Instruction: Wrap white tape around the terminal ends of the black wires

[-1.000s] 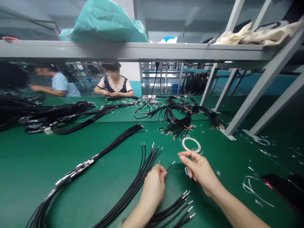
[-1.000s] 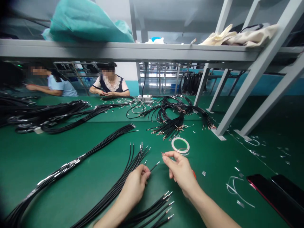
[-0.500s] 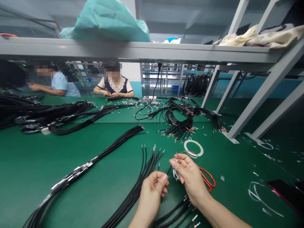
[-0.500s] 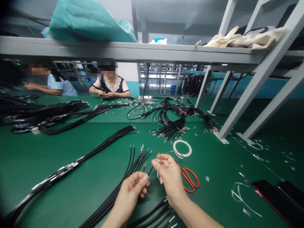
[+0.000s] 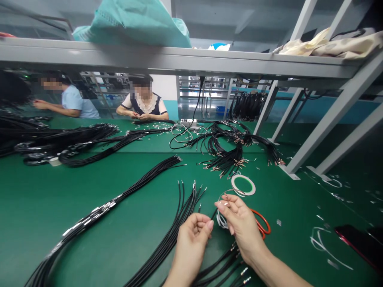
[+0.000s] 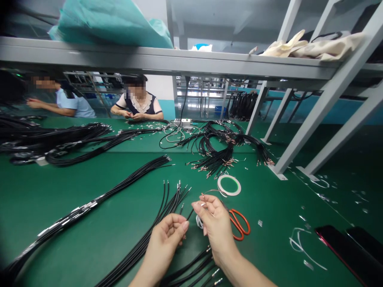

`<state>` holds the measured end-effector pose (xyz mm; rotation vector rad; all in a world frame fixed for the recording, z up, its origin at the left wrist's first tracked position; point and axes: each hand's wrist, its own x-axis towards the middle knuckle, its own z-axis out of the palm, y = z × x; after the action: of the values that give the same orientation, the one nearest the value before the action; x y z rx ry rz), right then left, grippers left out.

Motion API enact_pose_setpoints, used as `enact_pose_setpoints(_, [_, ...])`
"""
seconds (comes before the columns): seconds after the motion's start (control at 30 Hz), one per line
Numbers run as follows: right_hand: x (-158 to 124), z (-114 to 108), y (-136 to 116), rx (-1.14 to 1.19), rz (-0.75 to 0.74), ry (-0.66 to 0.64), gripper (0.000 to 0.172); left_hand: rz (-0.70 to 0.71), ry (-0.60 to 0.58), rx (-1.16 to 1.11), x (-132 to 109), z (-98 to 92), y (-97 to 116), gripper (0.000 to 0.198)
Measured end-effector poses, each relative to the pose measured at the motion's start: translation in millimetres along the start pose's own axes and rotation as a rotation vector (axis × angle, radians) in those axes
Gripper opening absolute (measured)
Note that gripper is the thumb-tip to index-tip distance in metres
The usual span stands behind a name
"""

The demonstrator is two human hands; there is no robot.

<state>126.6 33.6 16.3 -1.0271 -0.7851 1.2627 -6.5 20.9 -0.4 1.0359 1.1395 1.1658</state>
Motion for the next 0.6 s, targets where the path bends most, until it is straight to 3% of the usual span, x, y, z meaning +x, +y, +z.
enact_pose_setpoints(0.17, [-10.3, 0.5, 7.7, -0.027, 0.034, -0.036, 0.039, 0.037, -0.088, 0.044, -2.5, 0.1, 4.2, 0.030])
enact_pose_setpoints(0.4, [-11.2, -4.7, -0.6, -0.025, 0.032, 0.021, 0.042, 0.129, 0.005, 0.116, -3.4, 0.7, 4.2, 0.022])
enact_pose_setpoints(0.6, [-11.0, -4.6, 1.5, 0.001, 0.012, 0.007, 0.036, 0.170, 0.007, 0.215, -5.5, 2.2, 3.4, 0.021])
